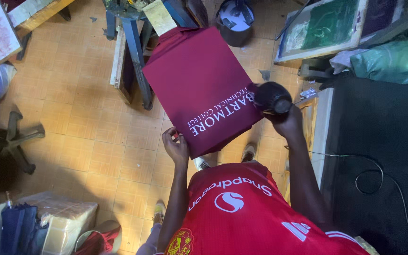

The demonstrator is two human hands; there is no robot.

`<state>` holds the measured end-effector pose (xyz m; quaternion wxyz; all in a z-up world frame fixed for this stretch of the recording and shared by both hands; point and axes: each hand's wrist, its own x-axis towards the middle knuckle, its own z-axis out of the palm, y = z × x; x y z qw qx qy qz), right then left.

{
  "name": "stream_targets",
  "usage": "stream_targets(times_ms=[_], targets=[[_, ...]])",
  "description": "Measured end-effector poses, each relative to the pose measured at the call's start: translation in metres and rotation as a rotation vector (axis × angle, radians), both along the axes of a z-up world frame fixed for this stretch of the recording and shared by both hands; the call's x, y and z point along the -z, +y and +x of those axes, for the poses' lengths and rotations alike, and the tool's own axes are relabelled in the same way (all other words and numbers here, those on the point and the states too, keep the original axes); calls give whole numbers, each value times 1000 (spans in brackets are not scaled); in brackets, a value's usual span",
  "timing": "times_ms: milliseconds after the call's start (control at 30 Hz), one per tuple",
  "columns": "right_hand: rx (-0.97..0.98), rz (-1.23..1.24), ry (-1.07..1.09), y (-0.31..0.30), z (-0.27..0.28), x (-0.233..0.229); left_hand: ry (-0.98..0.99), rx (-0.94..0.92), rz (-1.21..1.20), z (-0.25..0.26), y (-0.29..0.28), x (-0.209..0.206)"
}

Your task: The person uses a heat gun to apply heat to a maroon t-shirt with a white logo on a workbench. The person repeatedly moves the heat gun over the logo area to ensure even heating.

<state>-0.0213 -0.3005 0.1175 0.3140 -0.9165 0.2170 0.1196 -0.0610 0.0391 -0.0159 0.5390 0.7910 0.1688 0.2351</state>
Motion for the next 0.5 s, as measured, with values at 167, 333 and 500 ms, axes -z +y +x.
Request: stream_targets(times_ms=[167, 333, 500], targets=[[36, 78, 106, 5, -16, -33, 33, 4, 39, -3, 3, 9], [15, 153, 97, 27, -26, -34, 53, 24, 4, -9, 2, 5], [-81, 184, 70, 46, -31, 7, 75, 60, 14, -11, 4, 13]])
